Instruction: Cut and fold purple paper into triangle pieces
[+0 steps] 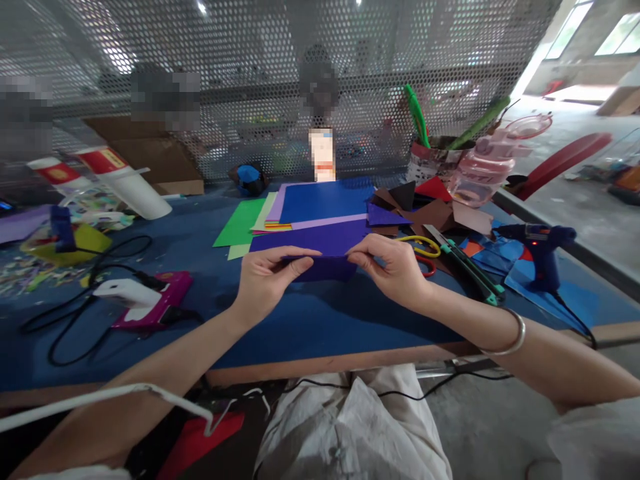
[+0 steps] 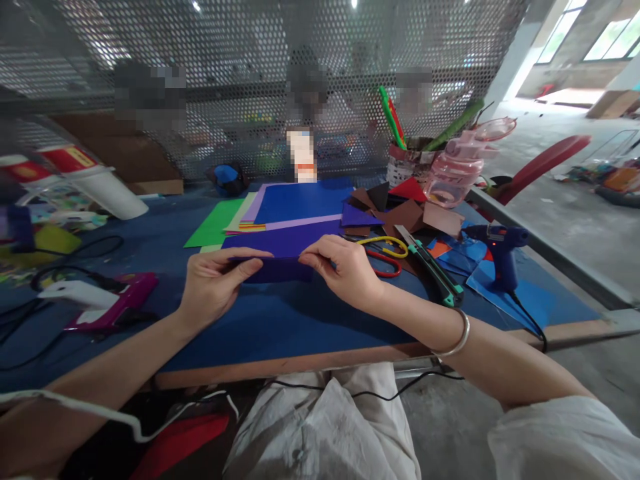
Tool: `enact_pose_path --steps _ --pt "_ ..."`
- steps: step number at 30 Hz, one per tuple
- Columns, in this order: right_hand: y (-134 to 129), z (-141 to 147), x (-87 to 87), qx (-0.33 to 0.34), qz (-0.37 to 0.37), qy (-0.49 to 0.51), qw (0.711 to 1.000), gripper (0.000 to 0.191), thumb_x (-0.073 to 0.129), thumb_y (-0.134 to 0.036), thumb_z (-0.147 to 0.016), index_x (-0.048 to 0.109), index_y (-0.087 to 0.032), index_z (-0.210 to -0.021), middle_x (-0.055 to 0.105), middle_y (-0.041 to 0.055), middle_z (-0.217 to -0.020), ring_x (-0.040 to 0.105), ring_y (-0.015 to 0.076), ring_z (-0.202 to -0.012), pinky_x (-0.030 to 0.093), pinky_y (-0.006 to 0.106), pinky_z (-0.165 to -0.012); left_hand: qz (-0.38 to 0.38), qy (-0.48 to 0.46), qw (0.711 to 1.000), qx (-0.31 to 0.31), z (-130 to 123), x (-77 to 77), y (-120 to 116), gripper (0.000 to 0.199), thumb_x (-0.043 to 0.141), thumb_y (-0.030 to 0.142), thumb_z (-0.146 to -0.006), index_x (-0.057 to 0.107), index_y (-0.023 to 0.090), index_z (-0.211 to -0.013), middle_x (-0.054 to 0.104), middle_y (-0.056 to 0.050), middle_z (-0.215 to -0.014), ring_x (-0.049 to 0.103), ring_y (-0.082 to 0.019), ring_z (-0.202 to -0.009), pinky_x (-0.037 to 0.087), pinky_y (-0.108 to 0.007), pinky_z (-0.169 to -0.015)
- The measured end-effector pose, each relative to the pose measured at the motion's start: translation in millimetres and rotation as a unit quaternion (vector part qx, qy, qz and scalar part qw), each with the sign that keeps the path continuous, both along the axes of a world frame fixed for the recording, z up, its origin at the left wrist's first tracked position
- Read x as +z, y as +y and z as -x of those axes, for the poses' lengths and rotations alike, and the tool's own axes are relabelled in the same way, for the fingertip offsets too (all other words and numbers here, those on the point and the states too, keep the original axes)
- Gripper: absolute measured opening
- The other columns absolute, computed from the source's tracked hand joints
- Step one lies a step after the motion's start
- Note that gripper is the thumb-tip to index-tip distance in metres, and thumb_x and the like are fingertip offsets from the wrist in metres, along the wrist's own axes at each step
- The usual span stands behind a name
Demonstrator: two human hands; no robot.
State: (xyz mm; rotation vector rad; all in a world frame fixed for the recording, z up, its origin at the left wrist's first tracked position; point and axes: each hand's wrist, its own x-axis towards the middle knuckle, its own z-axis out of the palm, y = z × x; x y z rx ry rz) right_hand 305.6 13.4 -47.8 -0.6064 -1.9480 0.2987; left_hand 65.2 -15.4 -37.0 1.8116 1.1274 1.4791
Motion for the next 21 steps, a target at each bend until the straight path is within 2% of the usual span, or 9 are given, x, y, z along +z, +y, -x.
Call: enact_pose_path --steps 2,5,9,12,16,19,21 --pt "0.2 -1.0 0.5 -0.006 -0.01 -0.004 1.0 0.017 0.065 -0.022 -0.101 0.075 -0.019 -0.088 0.076 0.0027 -0.08 0.068 0.013 -0.072 0.05 0.024 -0.068 0.0 -0.011 1.0 0.0 -1.1 1.0 -0.5 0.007 0.085 0.032 -0.083 0.087 0.03 -0.09 0.084 0.0 -0.085 0.077 -0.018 -0.077 0.063 -0.025 -0.073" --pt "-1.2 -1.0 1.4 -0.013 0.015 -0.001 1.0 0.017 0.065 -0.023 -0.1 0.076 -0.019 -0.087 0.076 0.0022 -0.079 0.067 0.0131 -0.069 0.049 0.024 -0.065 -0.005 -0.017 1.0 0.001 -3.7 4.0 -0.9 0.007 0.085 0.03 -0.083 0.087 0.027 -0.088 0.084 -0.001 -0.087 0.079 -0.019 -0.082 0.064 -0.027 -0.078" --pt "-4.3 1.7 2.9 -0.017 0.099 0.02 0.995 0.02 0.063 -0.027 -0.098 0.076 -0.019 -0.084 0.072 0.0008 -0.071 0.06 0.0121 -0.063 0.044 0.024 -0.059 -0.013 -0.011 1.0 0.007 -4.6 6.6 0.5 0.017 0.086 0.036 -0.082 0.087 0.024 -0.094 0.083 -0.002 -0.082 0.074 -0.017 -0.069 0.058 -0.024 -0.06" --pt "-5.0 3.5 4.3 -0.01 0.176 0.035 0.984 0.025 0.062 -0.034 -0.096 0.074 -0.019 -0.08 0.062 -0.0018 -0.061 0.051 0.0109 -0.056 0.038 0.024 -0.054 -0.024 -0.004 1.0 0.009 -2.1 7.0 3.4 0.026 0.085 0.042 -0.084 0.086 0.023 -0.101 0.084 -0.005 -0.093 0.072 -0.017 -0.068 0.055 -0.025 -0.057" --pt "-2.6 4.3 4.7 -0.001 0.248 0.05 0.967 0.031 0.061 -0.043 -0.094 0.069 -0.019 -0.075 0.054 -0.0026 -0.056 0.047 0.0112 -0.053 0.035 0.025 -0.052 -0.035 0.026 0.999 -0.013 3.4 8.5 6.9 0.035 0.077 0.051 -0.09 0.085 0.022 -0.107 0.084 -0.008 -0.102 0.077 -0.022 -0.083 0.059 -0.028 -0.068" --pt "0.2 4.0 2.9 0.001 0.264 0.056 0.963 0.034 0.061 -0.046 -0.093 0.067 -0.019 -0.074 0.054 -0.002 -0.055 0.048 0.0117 -0.053 0.036 0.025 -0.052 -0.044 0.062 0.997 -0.032 7.0 11.5 7.4 0.039 0.07 0.055 -0.095 0.085 0.022 -0.109 0.084 -0.01 -0.108 0.078 -0.027 -0.102 0.061 -0.032 -0.086" --pt "1.5 3.7 1.1 0.003 0.262 0.056 0.964 0.035 0.061 -0.047 -0.093 0.067 -0.019 -0.074 0.055 -0.0018 -0.055 0.048 0.0119 -0.053 0.037 0.025 -0.052 -0.036 0.073 0.996 -0.036 8.0 13.6 6.7 0.04 0.068 0.057 -0.096 0.085 0.023 -0.108 0.084 -0.01 -0.109 0.078 -0.028 -0.104 0.061 -0.033 -0.09"
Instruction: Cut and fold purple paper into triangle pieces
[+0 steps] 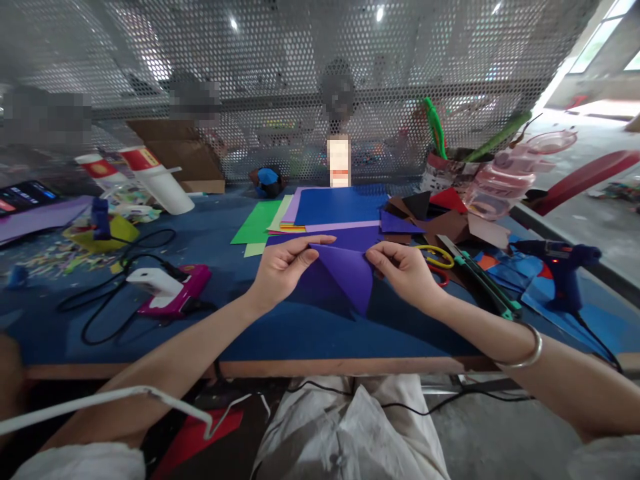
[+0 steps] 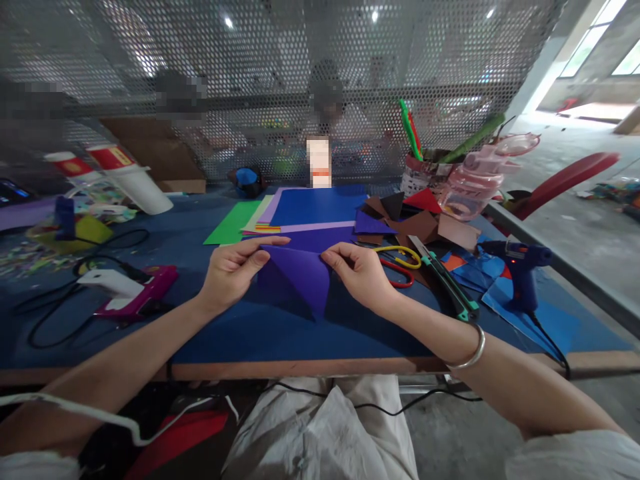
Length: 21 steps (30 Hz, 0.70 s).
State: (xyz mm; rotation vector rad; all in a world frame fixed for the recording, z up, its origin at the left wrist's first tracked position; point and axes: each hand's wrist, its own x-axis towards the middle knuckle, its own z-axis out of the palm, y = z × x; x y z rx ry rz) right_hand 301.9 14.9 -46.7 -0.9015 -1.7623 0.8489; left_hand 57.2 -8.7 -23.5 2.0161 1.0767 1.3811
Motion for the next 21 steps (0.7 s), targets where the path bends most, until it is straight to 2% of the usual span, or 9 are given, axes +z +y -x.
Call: enact_pose_path --steps 5,10,15,21 --pt "0.6 -0.4 -3.0 0.005 -0.008 -0.002 1.0 0.035 0.062 -0.048 -0.094 0.069 -0.019 -0.075 0.056 -0.0015 -0.056 0.05 0.0124 -0.054 0.038 0.025 -0.051 0.018 0.004 1.0 0.023 -1.5 2.0 -2.8 0.043 0.069 0.062 -0.093 0.087 0.024 -0.102 0.084 -0.008 -0.091 0.078 -0.026 -0.085 0.061 -0.036 -0.087" --pt "-1.3 0.1 -2.8 0.01 -0.032 -0.006 0.999 0.032 0.062 -0.043 -0.095 0.069 -0.019 -0.075 0.056 -0.0021 -0.056 0.049 0.0121 -0.053 0.037 0.025 -0.05 0.01 -0.011 0.999 0.035 -2.2 -0.9 -3.9 0.038 0.07 0.058 -0.094 0.087 0.024 -0.097 0.085 -0.008 -0.097 0.078 -0.026 -0.09 0.061 -0.034 -0.087" --pt "-3.1 0.3 -3.5 -0.008 -0.093 -0.027 0.995 0.027 0.062 -0.036 -0.096 0.072 -0.019 -0.077 0.061 -0.0016 -0.06 0.051 0.0115 -0.056 0.039 0.024 -0.053 0.005 0.009 0.998 0.062 -2.9 -0.2 -4.7 0.035 0.063 0.05 -0.099 0.086 0.024 -0.095 0.084 -0.006 -0.092 0.076 -0.023 -0.086 0.058 -0.032 -0.077" --pt "-4.5 -0.8 -3.5 -0.036 -0.195 -0.069 0.978 0.022 0.062 -0.028 -0.099 0.073 -0.02 -0.081 0.07 0.0013 -0.069 0.059 0.0132 -0.062 0.046 0.025 -0.06 0.018 0.044 0.995 0.085 -5.2 -1.3 -0.9 0.036 0.058 0.047 -0.101 0.084 0.021 -0.097 0.075 -0.004 -0.073 0.07 -0.021 -0.073 0.051 -0.03 -0.066"
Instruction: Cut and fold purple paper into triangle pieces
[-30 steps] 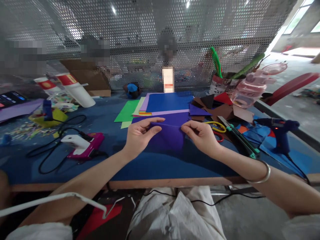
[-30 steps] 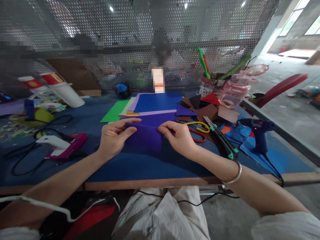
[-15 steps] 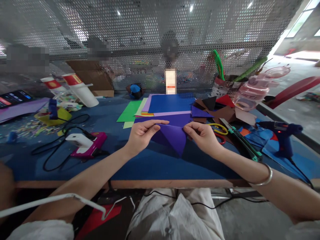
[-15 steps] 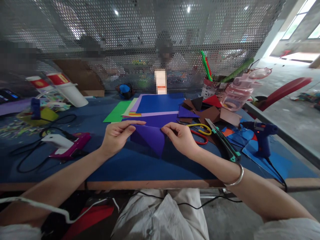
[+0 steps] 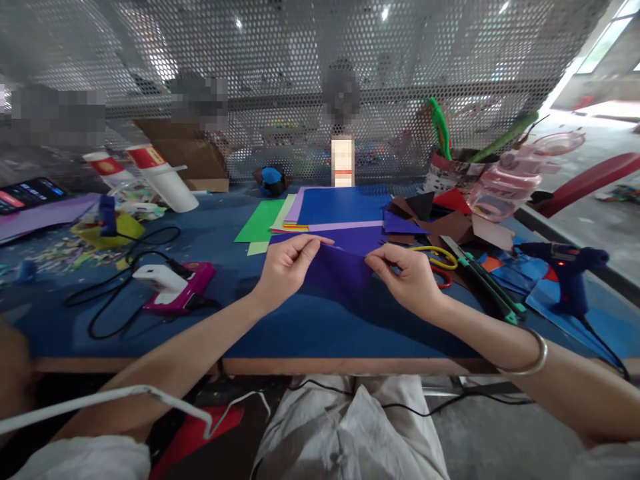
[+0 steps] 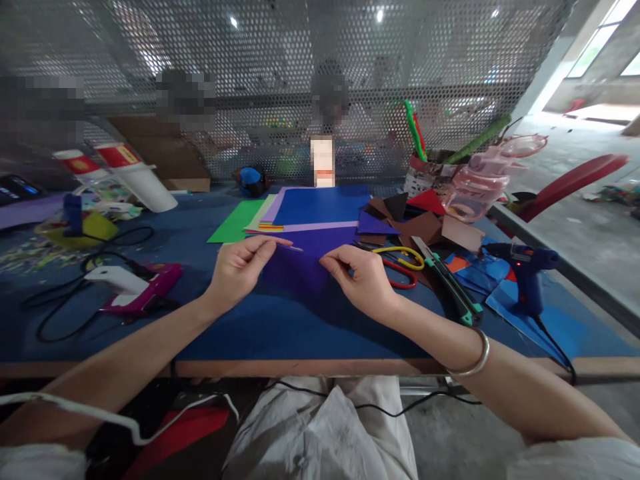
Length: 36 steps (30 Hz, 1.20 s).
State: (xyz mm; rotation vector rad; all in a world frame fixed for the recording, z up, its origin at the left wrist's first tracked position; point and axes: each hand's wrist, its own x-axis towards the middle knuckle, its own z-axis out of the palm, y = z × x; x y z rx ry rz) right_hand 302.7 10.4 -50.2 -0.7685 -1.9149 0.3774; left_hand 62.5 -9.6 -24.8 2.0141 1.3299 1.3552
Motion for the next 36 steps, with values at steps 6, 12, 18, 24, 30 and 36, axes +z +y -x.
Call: enact_pose_path --steps 6,12,18,24,30,36 --pt "-5.6 1.0 4.0 0.003 -0.126 -0.042 0.991 0.022 0.063 -0.019 -0.099 0.067 -0.021 -0.078 0.067 0.0008 -0.067 0.057 0.0125 -0.061 0.044 0.026 -0.059 -0.003 -0.011 1.0 0.001 -3.7 -3.9 6.5 0.036 0.057 0.046 -0.099 0.08 0.019 -0.089 0.074 -0.004 -0.075 0.066 -0.019 -0.072 0.05 -0.029 -0.068" --pt "-8.2 2.1 6.0 0.003 -0.18 -0.045 0.983 0.024 0.061 -0.014 -0.099 0.06 -0.022 -0.076 0.064 0.0 -0.067 0.054 0.0125 -0.061 0.042 0.027 -0.057 0.051 -0.081 0.994 -0.043 -2.4 -2.2 11.1 0.042 0.067 0.059 -0.093 0.078 0.02 -0.086 0.077 -0.006 -0.082 0.068 -0.019 -0.074 0.054 -0.029 -0.071" --pt "-9.0 1.4 5.0 0.003 -0.163 -0.045 0.986 0.025 0.059 -0.015 -0.1 0.057 -0.023 -0.076 0.062 -0.0008 -0.067 0.051 0.0119 -0.06 0.04 0.027 -0.057 0.13 -0.198 0.963 -0.125 -0.9 -1.8 6.9 0.036 0.083 0.055 -0.084 0.079 0.019 -0.089 0.081 -0.007 -0.086 0.073 -0.018 -0.073 0.057 -0.028 -0.07" --pt "-12.8 0.8 8.1 0.022 -0.154 -0.056 0.986 0.024 0.057 -0.017 -0.101 0.06 -0.023 -0.078 0.062 0.0 -0.067 0.053 0.0126 -0.062 0.043 0.028 -0.06 0.157 -0.228 0.953 -0.121 -1.5 4.9 2.3 0.034 0.088 0.051 -0.078 0.078 0.019 -0.071 0.084 -0.011 -0.089 0.077 -0.023 -0.079 0.061 -0.033 -0.074" --pt "-14.6 1.6 10.1 0.059 -0.16 -0.064 0.983 0.021 0.058 -0.016 -0.101 0.062 -0.023 -0.081 0.062 0.0015 -0.07 0.055 0.0145 -0.066 0.045 0.029 -0.061 0.321 -0.252 0.904 -0.124 7.5 12.0 11.8 0.045 0.093 0.062 -0.06 0.079 0.019 -0.064 0.075 -0.01 -0.063 0.069 -0.023 -0.053 0.058 -0.036 -0.055" --pt "-14.4 2.9 8.3 0.068 -0.123 -0.045 0.989 0.021 0.058 -0.014 -0.1 0.06 -0.022 -0.081 0.06 -0.0002 -0.07 0.055 0.0129 -0.065 0.045 0.027 -0.062 0.106 -0.111 0.988 -0.022 5.1 9.1 1.8 0.053 0.073 0.069 -0.083 0.073 0.021 -0.061 0.07 -0.006 -0.061 0.067 -0.021 -0.059 0.054 -0.033 -0.057"
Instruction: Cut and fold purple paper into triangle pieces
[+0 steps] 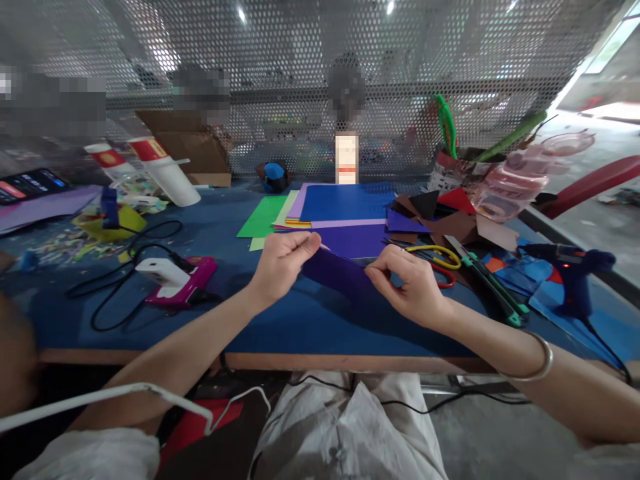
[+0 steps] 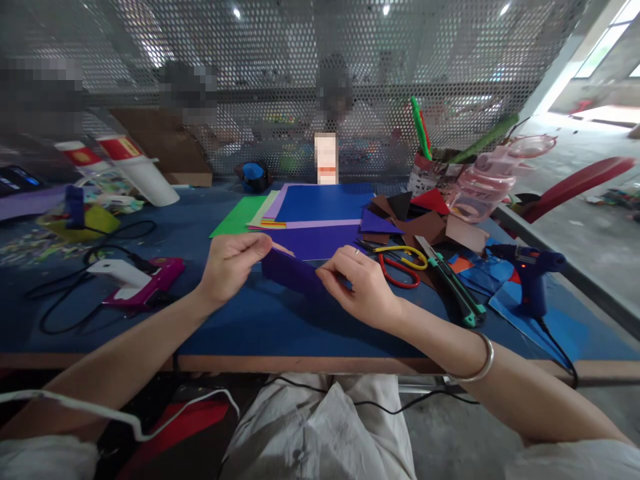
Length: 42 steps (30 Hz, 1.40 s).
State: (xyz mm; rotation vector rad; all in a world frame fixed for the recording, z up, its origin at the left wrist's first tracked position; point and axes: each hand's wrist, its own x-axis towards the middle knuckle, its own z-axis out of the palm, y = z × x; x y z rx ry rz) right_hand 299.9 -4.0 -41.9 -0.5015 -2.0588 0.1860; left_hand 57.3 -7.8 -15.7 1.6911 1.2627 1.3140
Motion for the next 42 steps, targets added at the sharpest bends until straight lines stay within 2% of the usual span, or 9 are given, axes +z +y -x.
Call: enact_pose_path --steps 5,8,14,23,30,33,35,38,42 --pt "-3.3 1.4 1.2 0.01 0.057 0.018 0.998 0.023 0.059 -0.017 -0.1 0.058 -0.021 -0.078 0.06 -0.0017 -0.069 0.052 0.0106 -0.062 0.042 0.025 -0.058 -0.17 0.121 0.974 0.087 -4.2 -2.3 -10.6 0.061 0.061 0.07 -0.094 0.06 0.023 -0.054 0.056 -0.001 -0.051 0.055 -0.016 -0.055 0.046 -0.03 -0.056" --pt "-4.2 1.4 1.0 0.006 0.118 0.029 0.993 0.027 0.06 -0.021 -0.1 0.056 -0.021 -0.073 0.057 -0.0031 -0.066 0.048 0.0091 -0.058 0.039 0.024 -0.055 -0.145 0.098 0.982 0.067 -6.1 -1.4 -8.0 0.063 0.059 0.068 -0.096 0.054 0.023 -0.052 0.05 0.0 -0.049 0.05 -0.015 -0.052 0.043 -0.029 -0.054" --pt "-3.2 2.0 -2.5 0.02 0.19 0.035 0.981 0.031 0.06 -0.026 -0.1 0.055 -0.02 -0.07 0.055 -0.0043 -0.063 0.047 0.0075 -0.057 0.038 0.022 -0.054 -0.026 0.025 0.996 -0.085 -6.5 6.3 -3.3 0.038 0.085 0.057 -0.077 0.076 0.02 -0.082 0.074 -0.004 -0.08 0.064 -0.016 -0.072 0.05 -0.027 -0.066" --pt "-2.2 0.0 -2.6 0.026 0.132 0.02 0.991 0.025 0.061 -0.021 -0.1 0.059 -0.018 -0.074 0.059 -0.0026 -0.068 0.052 0.008 -0.06 0.042 0.022 -0.058 0.103 -0.053 0.989 -0.088 -9.3 2.0 -2.6 0.04 0.095 0.052 -0.066 0.077 0.018 -0.076 0.069 0.001 -0.067 0.058 -0.011 -0.059 0.045 -0.023 -0.056" --pt "-1.6 0.8 0.3 0.038 0.071 0.004 0.997 0.022 0.06 -0.017 -0.1 0.059 -0.019 -0.078 0.06 -0.0017 -0.069 0.055 0.009 -0.062 0.044 0.022 -0.059 0.024 -0.032 0.994 -0.099 -7.9 4.5 -6.6 0.035 0.09 0.046 -0.074 0.071 0.019 -0.062 0.066 0.001 -0.062 0.058 -0.011 -0.057 0.045 -0.023 -0.053" --pt "2.4 -5.4 6.7 0.002 -0.052 -0.016 0.999 0.019 0.06 -0.014 -0.101 0.059 -0.019 -0.082 0.062 0.0003 -0.071 0.056 0.0119 -0.066 0.047 0.025 -0.061 -0.117 0.057 0.99 -0.057 -7.5 6.9 -13.0 0.018 0.084 0.033 -0.085 0.078 0.022 -0.072 0.077 0.0 -0.073 0.072 -0.016 -0.069 0.058 -0.027 -0.066" --pt "7.9 -12.9 11.2 -0.039 -0.183 -0.046 0.981 0.015 0.063 -0.015 -0.101 0.063 -0.02 -0.087 0.066 0.0025 -0.074 0.057 0.015 -0.07 0.049 0.028 -0.065 -0.272 0.15 0.95 -0.038 -4.8 8.1 -16.4 0.006 0.079 0.023 -0.091 0.081 0.024 -0.086 0.084 0.0 -0.089 0.08 -0.019 -0.089 0.064 -0.031 -0.083" --pt "18.8 -24.6 13.3 -0.071 -0.335 -0.104 0.934 0.005 0.068 -0.019 -0.1 0.068 -0.022 -0.096 0.072 0.0025 -0.081 0.059 0.0166 -0.075 0.051 0.031 -0.069 -0.469 0.31 0.824 -0.062 5.4 3.3 -14.2 0.019 0.074 0.012 -0.094 0.079 0.024 -0.108 0.084 -0.002 -0.11 0.078 -0.022 -0.114 0.065 -0.033 -0.096" --pt "32.1 -30.4 2.9 -0.048 -0.376 -0.197 0.904 0.007 0.064 -0.017 -0.102 0.07 -0.019 -0.099 0.074 0.0008 -0.082 0.062 0.0156 -0.081 0.05 0.031 -0.07 -0.566 0.394 0.716 -0.109 23.3 -23.0 -1.4 0.025 0.062 0.01 -0.101 0.074 0.019 -0.122 0.084 -0.004 -0.114 0.077 -0.02 -0.116 0.064 -0.03 -0.098"
